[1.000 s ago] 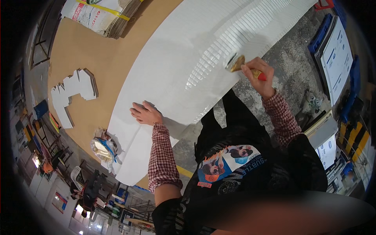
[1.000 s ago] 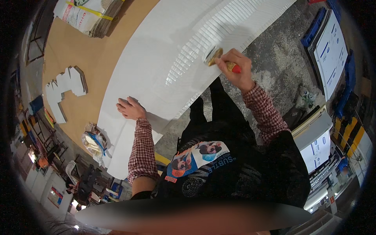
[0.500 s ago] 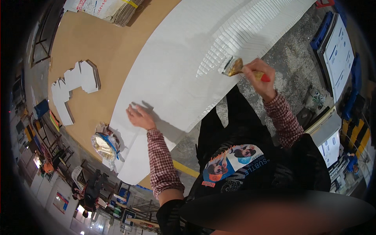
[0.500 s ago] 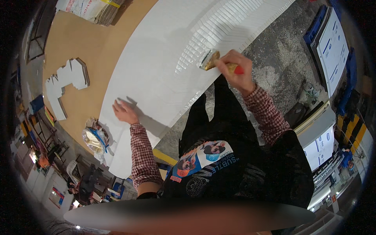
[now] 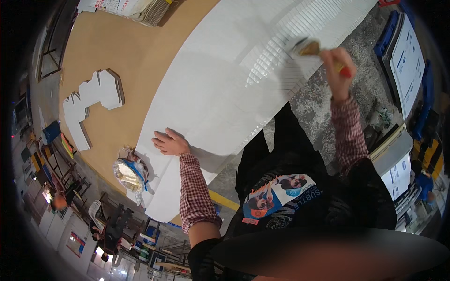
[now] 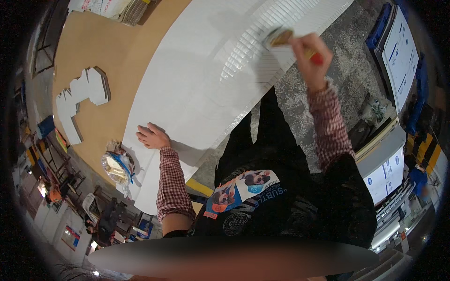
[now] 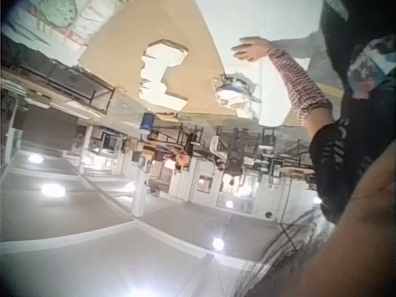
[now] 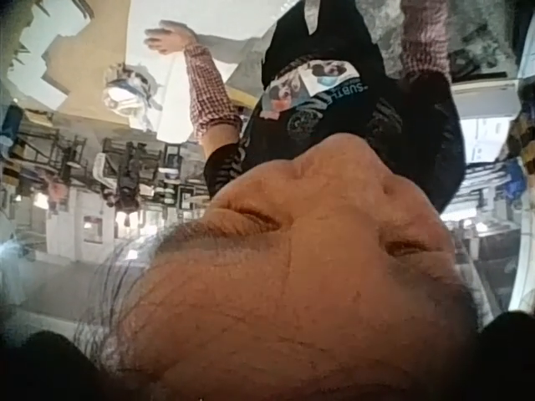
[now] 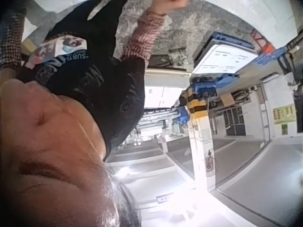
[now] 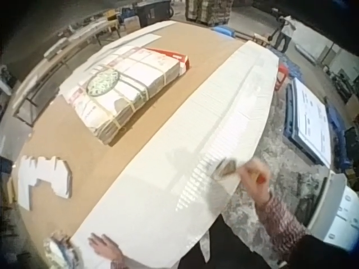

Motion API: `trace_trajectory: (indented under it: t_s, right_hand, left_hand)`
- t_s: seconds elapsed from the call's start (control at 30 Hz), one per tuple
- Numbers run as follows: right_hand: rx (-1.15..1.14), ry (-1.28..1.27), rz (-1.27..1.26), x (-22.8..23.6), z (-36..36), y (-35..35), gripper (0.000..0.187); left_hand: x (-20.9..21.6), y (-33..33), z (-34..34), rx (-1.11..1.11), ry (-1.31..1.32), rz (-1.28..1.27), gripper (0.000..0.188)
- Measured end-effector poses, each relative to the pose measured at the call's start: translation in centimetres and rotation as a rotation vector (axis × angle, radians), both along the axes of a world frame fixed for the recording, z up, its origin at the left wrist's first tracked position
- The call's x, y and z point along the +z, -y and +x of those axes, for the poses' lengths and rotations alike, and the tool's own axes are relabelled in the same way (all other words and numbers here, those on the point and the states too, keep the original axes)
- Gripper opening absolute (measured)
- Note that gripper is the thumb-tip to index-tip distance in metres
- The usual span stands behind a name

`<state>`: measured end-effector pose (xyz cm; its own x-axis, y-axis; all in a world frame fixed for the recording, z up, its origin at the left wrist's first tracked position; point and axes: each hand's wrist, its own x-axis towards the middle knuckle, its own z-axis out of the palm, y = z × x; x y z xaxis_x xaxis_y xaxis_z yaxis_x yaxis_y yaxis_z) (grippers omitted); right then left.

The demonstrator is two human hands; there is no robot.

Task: The recorder uses a brush to apply a white substance, likely glue or paint, to a large flat component in a workshop environment.

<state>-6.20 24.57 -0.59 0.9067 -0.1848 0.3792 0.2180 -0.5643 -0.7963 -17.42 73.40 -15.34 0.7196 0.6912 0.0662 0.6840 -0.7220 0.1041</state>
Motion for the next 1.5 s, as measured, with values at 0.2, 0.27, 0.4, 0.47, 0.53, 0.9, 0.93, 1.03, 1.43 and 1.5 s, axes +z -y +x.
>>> trace_trajectory:
  t_s: [0.2, 0.27, 0.4, 0.47, 0.53, 0.9, 0.93, 1.03, 1.43, 1.5]
  right_hand:
    - [0.162, -0.010, -0.071, -1.9, -2.6, -3.2, 0.010]
    - [0.268, -0.077, 0.004, -2.0, -5.5, -4.8, 0.011]
    - [0.137, -0.081, 0.021, -1.2, -5.8, -4.4, 0.012]
    - [-0.142, -0.103, -0.047, -0.7, -4.9, -4.2, 0.012]
    - [0.027, -0.068, -0.058, -0.6, -4.8, -4.7, 0.011]
    - [-0.085, 0.143, -0.122, -2.8, 1.9, -0.1, 0.009]
    - [-0.138, 0.123, -0.118, -2.9, 2.3, -0.1, 0.008]
    - [0.078, 0.025, -0.015, -3.3, 0.5, -3.0, 0.008]
    - [0.083, -0.027, 0.002, -2.8, -1.0, -6.3, 0.009]
    - [0.190, -0.147, 0.055, -2.8, -2.7, -8.0, 0.009]
  left_hand:
    - [0.0, 0.1, 0.1, 0.014, -0.002, -0.017, 0.065]
    - [0.1, 0.2, 0.1, 0.006, -0.014, -0.009, 0.065]
    - [0.2, 0.3, 0.2, 0.004, -0.028, -0.016, 0.065]
    - [0.3, 0.3, 0.1, -0.003, -0.034, -0.025, 0.066]
    - [0.3, 0.3, 0.1, -0.009, -0.038, -0.031, 0.066]
    - [0.8, 0.5, 0.3, 0.018, -0.052, -0.046, 0.066]
    - [0.8, 0.6, 0.4, 0.016, -0.048, -0.045, 0.065]
    - [0.9, 0.7, 0.5, 0.019, -0.048, -0.050, 0.065]
    - [0.6, 0.5, 0.2, 0.006, -0.014, -0.056, 0.066]
    - [0.6, 0.5, 0.2, 0.006, -0.014, -0.057, 0.065]
